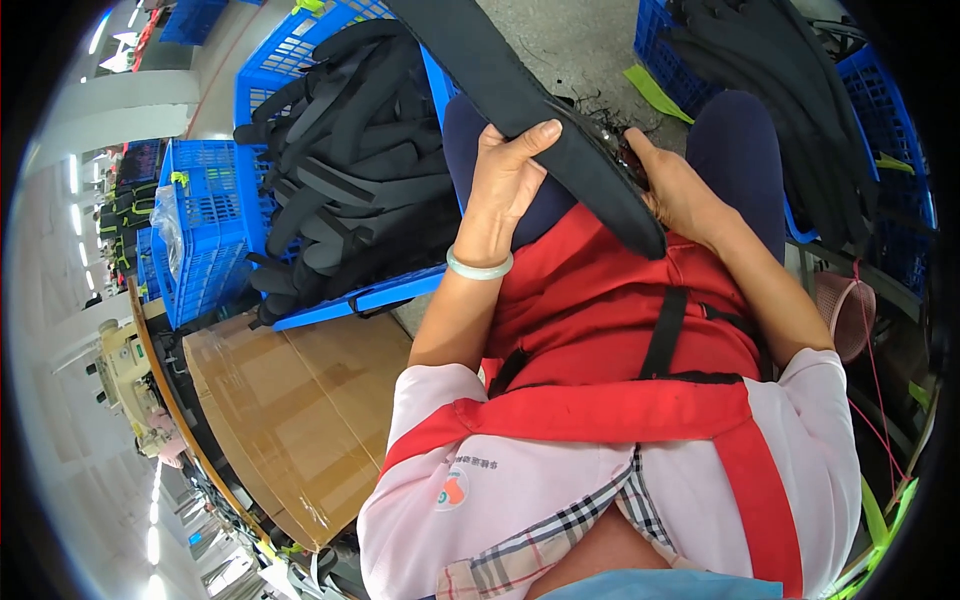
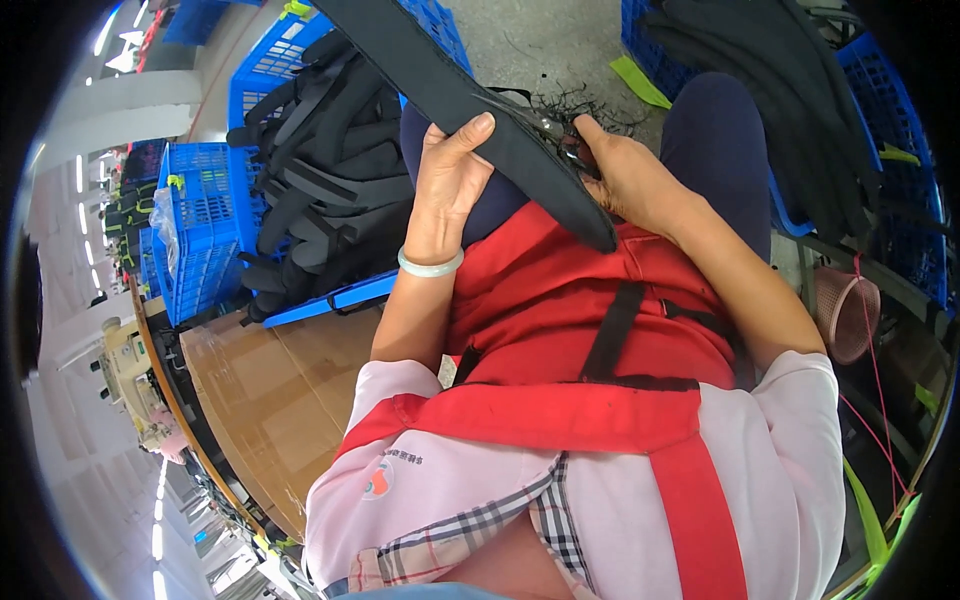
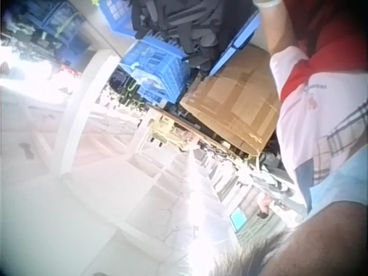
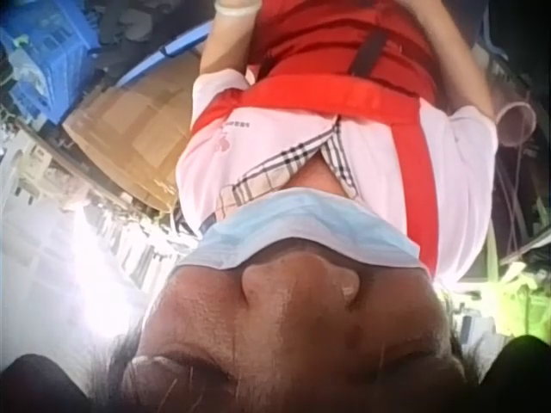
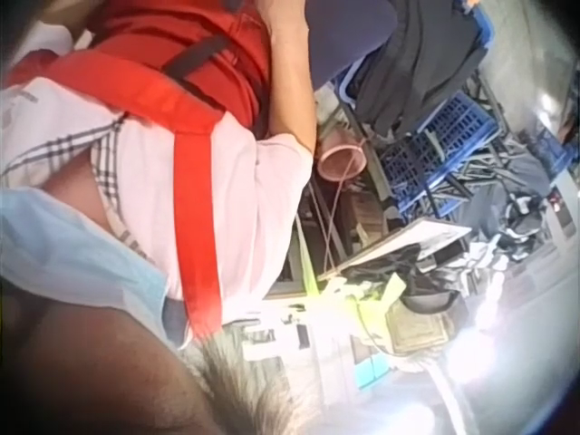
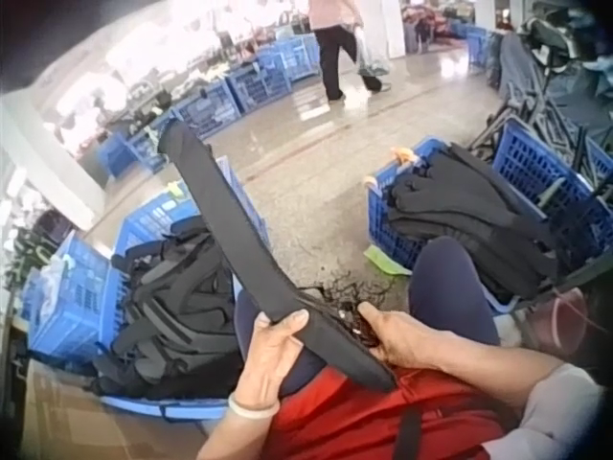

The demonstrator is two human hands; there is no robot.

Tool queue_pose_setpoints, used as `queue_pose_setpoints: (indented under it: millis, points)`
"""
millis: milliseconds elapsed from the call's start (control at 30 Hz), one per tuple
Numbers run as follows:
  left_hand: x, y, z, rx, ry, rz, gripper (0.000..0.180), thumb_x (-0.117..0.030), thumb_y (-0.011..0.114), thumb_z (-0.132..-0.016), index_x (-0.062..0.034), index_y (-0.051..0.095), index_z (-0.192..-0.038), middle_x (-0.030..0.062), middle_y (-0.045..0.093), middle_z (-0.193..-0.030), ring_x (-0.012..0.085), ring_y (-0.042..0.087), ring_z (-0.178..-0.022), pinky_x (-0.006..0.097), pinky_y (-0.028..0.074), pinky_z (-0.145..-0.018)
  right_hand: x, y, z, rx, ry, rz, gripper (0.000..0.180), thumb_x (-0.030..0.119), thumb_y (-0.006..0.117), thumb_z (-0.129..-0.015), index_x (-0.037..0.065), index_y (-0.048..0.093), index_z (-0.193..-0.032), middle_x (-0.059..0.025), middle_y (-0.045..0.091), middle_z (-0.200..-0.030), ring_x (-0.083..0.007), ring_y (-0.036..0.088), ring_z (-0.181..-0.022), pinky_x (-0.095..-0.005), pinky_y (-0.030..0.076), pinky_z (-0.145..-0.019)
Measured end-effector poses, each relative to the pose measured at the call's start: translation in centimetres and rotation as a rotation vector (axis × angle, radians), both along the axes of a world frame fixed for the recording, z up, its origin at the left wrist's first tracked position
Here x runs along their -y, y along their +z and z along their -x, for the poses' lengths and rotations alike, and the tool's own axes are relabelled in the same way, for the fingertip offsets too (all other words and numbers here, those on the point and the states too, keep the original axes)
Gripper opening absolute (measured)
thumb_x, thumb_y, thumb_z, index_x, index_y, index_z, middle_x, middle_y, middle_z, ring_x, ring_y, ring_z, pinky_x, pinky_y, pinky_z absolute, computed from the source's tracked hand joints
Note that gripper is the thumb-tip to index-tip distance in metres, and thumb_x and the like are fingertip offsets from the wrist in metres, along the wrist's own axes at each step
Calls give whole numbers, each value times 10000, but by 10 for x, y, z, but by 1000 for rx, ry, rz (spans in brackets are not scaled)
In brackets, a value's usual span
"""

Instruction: Trimming excess material from black foam backpack strap components using scissors.

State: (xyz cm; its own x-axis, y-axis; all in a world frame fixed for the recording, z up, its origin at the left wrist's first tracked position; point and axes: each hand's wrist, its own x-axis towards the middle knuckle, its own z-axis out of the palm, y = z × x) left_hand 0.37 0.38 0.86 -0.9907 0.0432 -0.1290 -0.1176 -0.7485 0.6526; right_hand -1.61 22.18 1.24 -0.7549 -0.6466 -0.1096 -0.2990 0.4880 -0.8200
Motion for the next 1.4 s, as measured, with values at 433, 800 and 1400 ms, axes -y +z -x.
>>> queue_pose_setpoints:
  millis: [433,800,1400]
  points:
    - [0,2,-1,2,-16,9,201,72,672,-814,-43,651,-978,79,676,-952,194,660,-875,346,549,-805,7,8,2,-49,-1,-15,360,188,644,-845,-24,418,-1026,-300,592,-853,-489,561,-870,-498,435,-708]
    - [1,-4,-1,8,-28,14,212,69,669,-821,-58,647,-990,69,669,-965,188,648,-891,350,538,-826,9,1,3,-68,-46,21,304,178,639,-854,-3,447,-1006,-294,580,-813,-481,554,-837,-492,437,-662]
    - [28,5,14,-8,-110,94,256,41,715,-782,-22,630,-1015,74,672,-965,173,646,-876,306,511,-830,-8,-1,9,-104,-101,-84,307,221,691,-831,29,469,-922,-199,629,-750,-420,601,-749,-448,461,-616]
